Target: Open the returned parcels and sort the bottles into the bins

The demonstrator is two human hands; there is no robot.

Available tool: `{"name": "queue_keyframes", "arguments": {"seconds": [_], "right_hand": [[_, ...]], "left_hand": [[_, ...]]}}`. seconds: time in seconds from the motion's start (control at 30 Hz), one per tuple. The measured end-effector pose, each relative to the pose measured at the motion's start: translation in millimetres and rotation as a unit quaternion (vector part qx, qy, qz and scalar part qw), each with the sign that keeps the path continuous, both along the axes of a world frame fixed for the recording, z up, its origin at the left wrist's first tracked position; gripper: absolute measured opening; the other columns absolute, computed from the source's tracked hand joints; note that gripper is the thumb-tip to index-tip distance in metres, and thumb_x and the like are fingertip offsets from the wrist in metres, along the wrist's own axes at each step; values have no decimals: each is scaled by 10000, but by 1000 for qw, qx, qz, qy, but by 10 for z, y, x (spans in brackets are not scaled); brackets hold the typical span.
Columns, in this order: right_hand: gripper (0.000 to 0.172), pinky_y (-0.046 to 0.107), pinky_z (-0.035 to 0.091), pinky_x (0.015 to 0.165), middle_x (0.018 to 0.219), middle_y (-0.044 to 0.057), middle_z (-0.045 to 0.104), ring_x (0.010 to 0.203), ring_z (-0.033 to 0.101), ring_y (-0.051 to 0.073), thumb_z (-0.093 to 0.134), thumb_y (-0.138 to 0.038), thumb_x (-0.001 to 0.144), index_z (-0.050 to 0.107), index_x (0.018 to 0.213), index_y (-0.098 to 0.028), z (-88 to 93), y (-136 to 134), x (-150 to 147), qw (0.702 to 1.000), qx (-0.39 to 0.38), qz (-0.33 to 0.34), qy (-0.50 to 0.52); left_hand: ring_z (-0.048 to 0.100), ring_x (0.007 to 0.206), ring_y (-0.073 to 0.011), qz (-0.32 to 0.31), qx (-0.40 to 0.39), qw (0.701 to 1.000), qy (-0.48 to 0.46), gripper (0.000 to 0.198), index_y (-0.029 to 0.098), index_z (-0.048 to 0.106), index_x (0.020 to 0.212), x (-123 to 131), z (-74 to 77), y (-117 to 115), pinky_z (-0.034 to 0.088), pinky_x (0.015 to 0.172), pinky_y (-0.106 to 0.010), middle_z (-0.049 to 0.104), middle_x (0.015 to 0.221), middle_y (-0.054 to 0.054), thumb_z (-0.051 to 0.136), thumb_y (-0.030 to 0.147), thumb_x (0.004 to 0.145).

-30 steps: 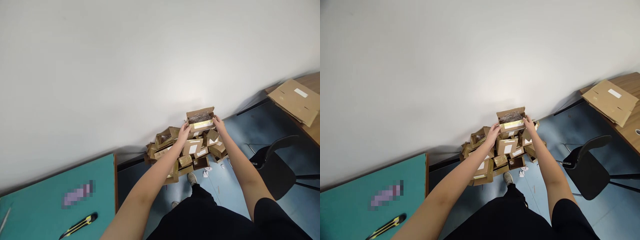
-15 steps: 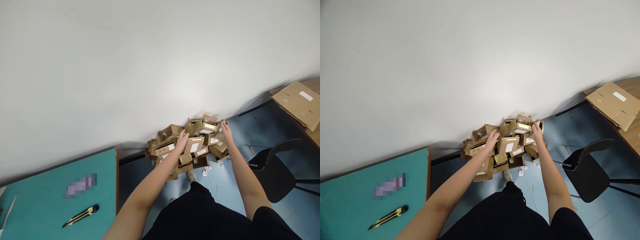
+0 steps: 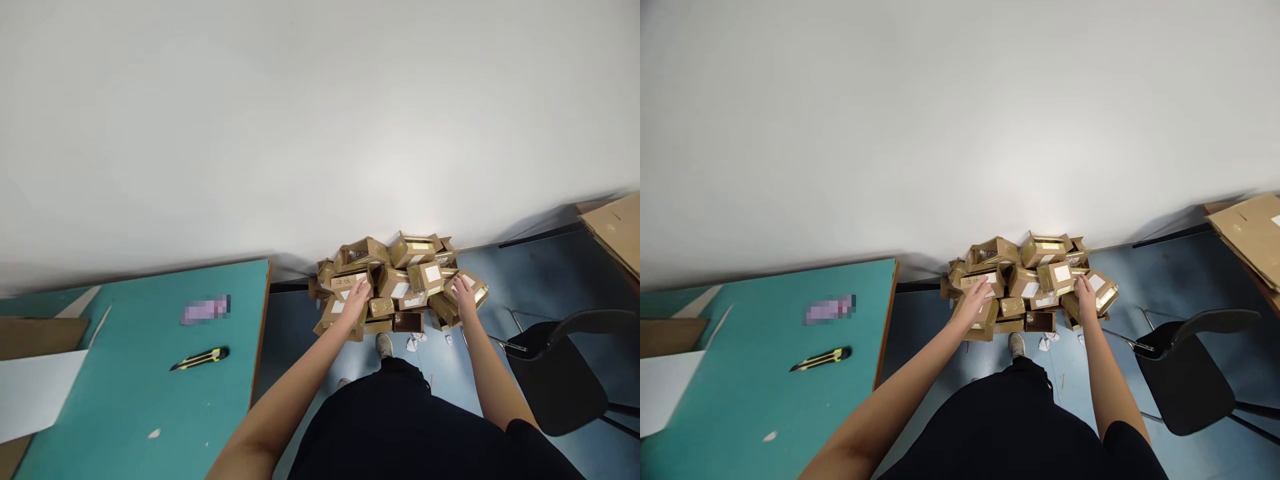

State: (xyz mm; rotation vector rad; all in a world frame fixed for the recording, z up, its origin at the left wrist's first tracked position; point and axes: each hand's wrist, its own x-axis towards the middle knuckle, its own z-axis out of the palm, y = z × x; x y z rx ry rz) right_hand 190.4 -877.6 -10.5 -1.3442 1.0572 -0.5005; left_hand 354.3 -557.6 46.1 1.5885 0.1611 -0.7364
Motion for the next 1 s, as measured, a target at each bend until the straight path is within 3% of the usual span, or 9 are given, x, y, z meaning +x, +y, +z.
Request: {"name": "queue_keyframes", "arguments": {"seconds": [0.17,0.37,0.53,0.77,1.0], "right_hand": [[683,462,439,1135,1426,157,617,1358,556,293,668,-587,770,634,1338,-208,-18,258,-217,996,75,-38,2],[660,483,486,1097,1343,132,679,1312,598,305,664,-629,778,659,1304,-231,16,746,-373,998,50,32,-3],[637,469,497,1092,1330,123,691,1303,607,299,676,-634,786,682,1285,-239,175,1279,-301,992,71,105,-25],[639,492,440,1144,1331,125,694,1335,577,320,729,-663,756,721,1231,-237,525,2338,-38,963,100,246,-49],[570,495,433,1156,1335,94,695,1334,581,309,745,-640,775,736,1208,-268,680,3658,37,905,117,405,-51]], "left_hand": [[550,1347,-312,44,-1,998,41,614,240,564,1390,-384,-42,429,501,1044,-437,554,1463,-171,676,531,862],[562,1338,-308,78,-26,995,63,597,265,584,1381,-827,4,911,510,1038,-417,583,1448,-150,714,506,850],[575,1322,-316,142,-35,988,46,626,247,602,1366,-1103,100,1449,525,1013,-407,592,1437,-158,722,545,830],[585,1306,-302,258,-63,964,14,636,266,585,1385,-1657,190,2445,524,1009,-402,566,1470,-149,692,583,844],[566,1326,-312,393,-90,915,2,637,255,570,1397,-2407,180,3450,527,1008,-403,554,1476,-149,684,570,855]]}}
